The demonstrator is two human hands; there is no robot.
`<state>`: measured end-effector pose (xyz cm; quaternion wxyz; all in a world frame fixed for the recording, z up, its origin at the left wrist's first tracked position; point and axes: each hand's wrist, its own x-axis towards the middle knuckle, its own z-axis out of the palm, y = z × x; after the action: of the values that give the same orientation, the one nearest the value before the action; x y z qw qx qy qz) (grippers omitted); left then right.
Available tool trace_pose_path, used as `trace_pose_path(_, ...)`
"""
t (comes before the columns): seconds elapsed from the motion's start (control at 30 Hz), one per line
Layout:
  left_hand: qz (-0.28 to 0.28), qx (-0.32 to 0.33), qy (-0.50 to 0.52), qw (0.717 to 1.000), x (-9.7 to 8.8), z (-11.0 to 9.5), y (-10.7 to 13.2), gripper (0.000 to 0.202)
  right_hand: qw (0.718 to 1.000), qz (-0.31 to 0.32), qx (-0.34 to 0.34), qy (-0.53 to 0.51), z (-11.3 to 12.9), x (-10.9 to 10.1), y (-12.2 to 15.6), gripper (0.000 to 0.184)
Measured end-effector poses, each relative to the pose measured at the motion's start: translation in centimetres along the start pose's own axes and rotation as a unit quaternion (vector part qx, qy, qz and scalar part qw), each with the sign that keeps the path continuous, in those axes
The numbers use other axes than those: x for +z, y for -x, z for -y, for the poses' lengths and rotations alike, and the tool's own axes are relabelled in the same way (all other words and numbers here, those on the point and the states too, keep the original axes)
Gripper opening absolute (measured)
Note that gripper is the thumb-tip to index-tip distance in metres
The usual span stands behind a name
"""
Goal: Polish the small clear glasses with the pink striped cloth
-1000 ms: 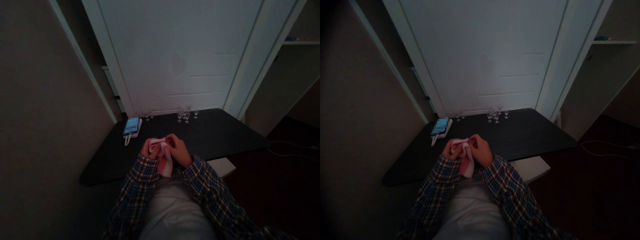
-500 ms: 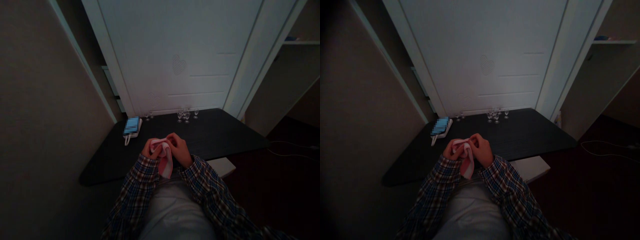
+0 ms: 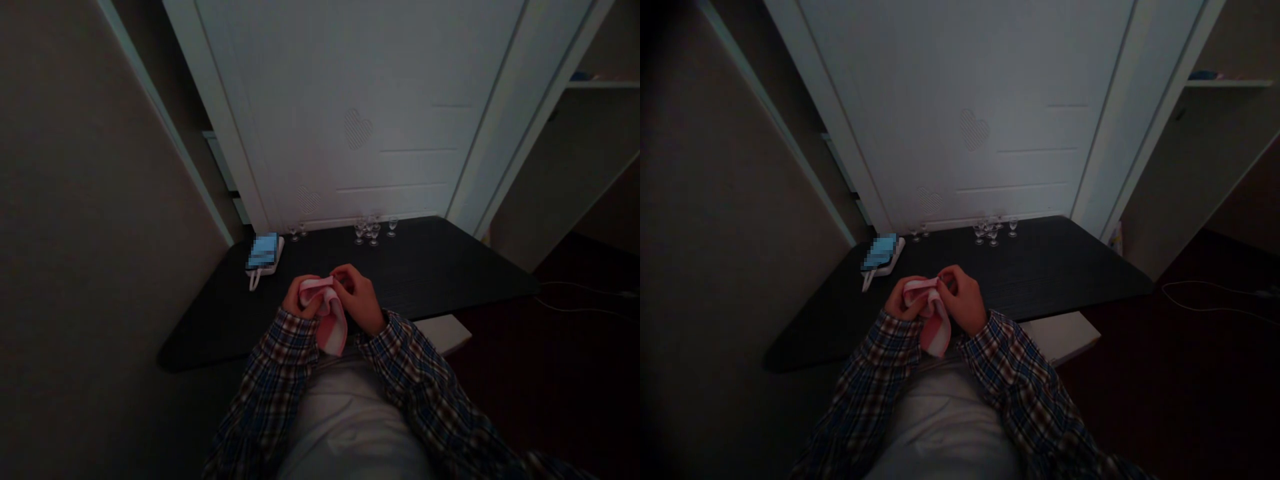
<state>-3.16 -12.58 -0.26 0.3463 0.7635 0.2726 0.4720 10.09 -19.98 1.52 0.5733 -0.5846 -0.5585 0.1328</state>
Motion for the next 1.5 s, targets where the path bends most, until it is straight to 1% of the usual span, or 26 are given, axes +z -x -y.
trace_pose_path(0.2, 0.015, 0.008, 0.012, 1.000, -0.15, 0.17, -0.05, 0.029, 1.000, 0.007, 0.003, -0.007, -0.17, 0.13, 0.10, 0.017)
trace_pose_path(0.43, 0.021, -0.008, 0.026, 0.999, -0.14, 0.10, -0.13, 0.030, 1.000, 0.011, 0.003, -0.009, -0.33, 0.18, 0.02, 0.017)
trace_pose_path(0.63, 0.025, -0.026, 0.057, 0.998, -0.12, 0.35, -0.19, 0.031, 1.000, 0.011, -0.001, -0.013, -0.50, 0.25, 0.01, 0.016)
trace_pose_path(0.8, 0.033, -0.014, 0.063, 0.997, -0.10, 0.65, -0.21, 0.032, 1.000, 0.007, -0.001, 0.004, -0.33, 0.21, 0.03, 0.017)
trace_pose_path(0.87, 0.024, -0.010, 0.067, 0.997, -0.07, 0.66, -0.16, 0.032, 1.000, 0.006, -0.001, 0.007, -0.22, 0.18, 0.02, 0.019)
trace_pose_path(1.03, 0.019, -0.001, 0.055, 0.998, -0.01, 0.39, 0.02, 0.030, 1.000, 0.003, -0.003, 0.005, -0.11, 0.14, 0.02, 0.021)
trace_pose_path(1.17, 0.016, -0.009, 0.034, 0.999, -0.02, 0.35, 0.05, 0.030, 1.000, 0.006, -0.001, 0.003, -0.20, 0.14, 0.02, 0.019)
trace_pose_path(1.4, 0.027, 0.003, 0.040, 0.999, -0.02, 0.55, -0.08, 0.031, 1.000, 0.004, -0.007, 0.002, -0.41, 0.15, 0.03, 0.017)
trace_pose_path(1.5, 0.034, -0.005, 0.044, 0.998, -0.02, 0.33, -0.05, 0.031, 1.000, 0.006, -0.008, 0.004, -0.42, 0.19, 0.01, 0.017)
